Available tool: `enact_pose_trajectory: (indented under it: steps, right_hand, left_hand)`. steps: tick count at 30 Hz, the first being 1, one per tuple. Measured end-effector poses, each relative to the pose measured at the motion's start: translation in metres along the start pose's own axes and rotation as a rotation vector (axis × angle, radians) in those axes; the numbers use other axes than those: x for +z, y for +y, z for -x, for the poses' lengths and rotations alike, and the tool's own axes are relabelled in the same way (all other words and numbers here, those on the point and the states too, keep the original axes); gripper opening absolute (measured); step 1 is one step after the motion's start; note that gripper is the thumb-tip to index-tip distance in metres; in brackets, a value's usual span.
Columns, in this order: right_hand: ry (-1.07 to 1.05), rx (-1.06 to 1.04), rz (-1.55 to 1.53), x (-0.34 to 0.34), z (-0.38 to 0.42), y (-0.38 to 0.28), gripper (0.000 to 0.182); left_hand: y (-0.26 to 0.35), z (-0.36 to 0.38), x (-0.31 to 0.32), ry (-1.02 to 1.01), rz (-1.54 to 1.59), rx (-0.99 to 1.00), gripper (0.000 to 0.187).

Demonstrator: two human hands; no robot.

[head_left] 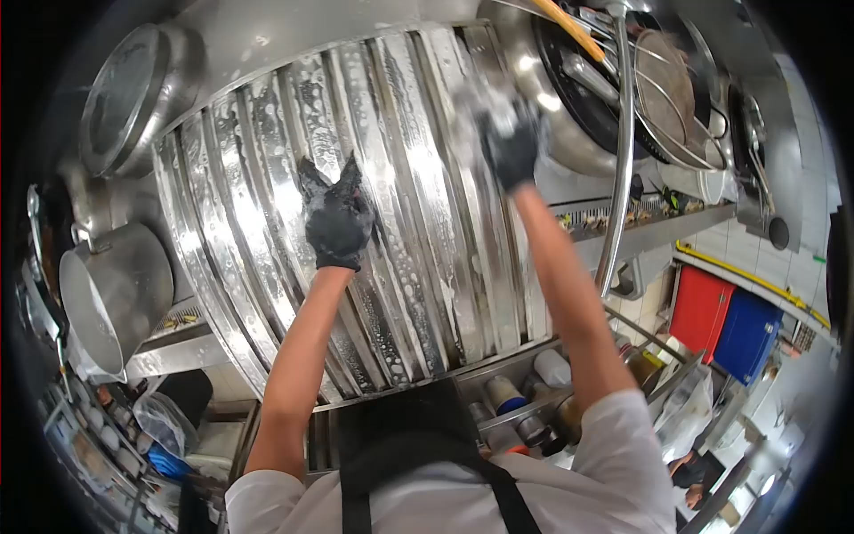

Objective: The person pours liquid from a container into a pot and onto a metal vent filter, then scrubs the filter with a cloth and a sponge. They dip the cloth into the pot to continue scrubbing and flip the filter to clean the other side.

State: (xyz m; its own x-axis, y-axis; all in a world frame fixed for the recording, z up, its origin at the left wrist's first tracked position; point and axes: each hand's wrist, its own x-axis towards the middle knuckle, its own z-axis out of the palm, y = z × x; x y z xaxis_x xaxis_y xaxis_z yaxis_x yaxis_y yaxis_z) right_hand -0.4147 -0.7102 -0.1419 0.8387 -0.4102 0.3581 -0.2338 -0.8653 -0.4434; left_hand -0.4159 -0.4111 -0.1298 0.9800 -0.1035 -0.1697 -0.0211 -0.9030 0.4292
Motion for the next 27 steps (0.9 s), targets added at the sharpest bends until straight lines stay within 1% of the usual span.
enact_pose_trajectory:
  steps: [3,4,5,7,9,10,11,12,13,14,15,16,17,18,19,20,21,22,23,24,25,26,27]
  right_hand:
    - [0.13,-0.122,0.027,0.067,-0.104,-0.005,0.06]
    - [0.18,-0.151,-0.004,0.089,-0.125,-0.005,0.057]
    - [0.088,-0.182,0.217,0.077,-0.139,-0.018,0.054]
    - [-0.295,0.021,0.077,0.026,-0.135,-0.057,0.059]
    - [-0.132,-0.182,0.156,0.029,-0.092,-0.021,0.048]
    - [-0.236,-0.043,0.046,-0.004,-0.066,-0.023,0.051]
    - [-0.305,-0.045,0.153,-0.037,-0.036,-0.027,0.05]
    - [-0.172,-0.151,0.035,-0.056,0.005,-0.009,0.05]
    - [-0.242,-0.093,0.006,-0.078,0.045,0.001,0.05]
    - [-0.33,-0.003,0.103,-0.104,0.09,0.007,0.059]
    - [-0.295,-0.003,0.137,-0.113,0.147,0.027,0.067]
    - [-0.377,0.095,0.152,-0.137,0.19,0.025,0.073]
    - [-0.407,0.224,0.263,-0.151,0.23,0.026,0.073]
    - [-0.333,0.237,0.258,-0.155,0.269,0.037,0.073]
    - [-0.444,0.358,0.269,-0.171,0.28,0.028,0.07]
    - [-0.365,0.315,0.255,-0.182,0.288,0.017,0.065]
    - [-0.255,0.24,0.365,-0.178,0.308,0.016,0.062]
    - [-0.362,0.32,0.211,-0.185,0.3,0.004,0.064]
    - [-0.481,0.404,0.063,-0.21,0.292,-0.014,0.066]
    - [-0.461,0.326,0.034,-0.227,0.294,-0.033,0.074]
    - [-0.451,0.346,0.016,-0.226,0.301,-0.035,0.074]
    - [-0.449,0.281,0.11,-0.222,0.314,-0.036,0.08]
    - [-0.446,0.211,0.213,-0.227,0.317,-0.04,0.085]
  left_hand:
    - [-0.007,0.0,0.02,0.19,0.159,0.107,0.039]
    - [0.002,-0.001,0.014,0.156,0.098,0.051,0.038]
    - [0.008,-0.003,0.01,0.124,0.034,-0.006,0.036]
    - [0.003,-0.008,0.014,0.153,0.05,0.036,0.036]
    - [-0.015,-0.017,0.032,0.161,0.073,0.074,0.037]
    - [-0.036,-0.029,0.049,0.168,-0.108,0.054,0.036]
    - [-0.043,-0.031,0.059,0.172,-0.285,0.042,0.035]
    - [-0.029,-0.028,0.045,0.214,-0.244,0.126,0.035]
    - [-0.019,-0.029,0.033,0.214,-0.103,0.129,0.035]
    - [-0.009,-0.03,0.021,0.214,0.038,0.132,0.035]
    - [-0.05,-0.059,0.055,0.226,0.259,0.152,0.04]
    - [-0.046,-0.062,0.05,0.23,0.038,0.158,0.04]
    - [-0.039,-0.06,0.042,0.235,-0.188,0.163,0.04]
    - [-0.03,-0.055,0.038,0.252,-0.041,0.284,0.05]
    - [-0.025,-0.051,0.028,0.289,0.094,0.403,0.06]
    - [-0.027,-0.036,0.019,0.235,0.048,0.391,0.064]
    - [-0.027,-0.022,0.008,0.181,0.002,0.382,0.068]
    - [-0.019,-0.012,-0.001,0.164,-0.049,0.347,0.067]
    - [-0.011,0.001,-0.013,0.055,0.047,0.301,0.061]
    - [-0.022,0.004,-0.013,-0.013,0.211,0.358,0.057]
    - [-0.023,0.007,-0.011,-0.028,0.256,0.398,0.054]
    - [-0.024,0.01,-0.008,-0.045,0.301,0.437,0.051]
    - [-0.015,0.032,-0.016,0.012,0.226,0.468,0.049]
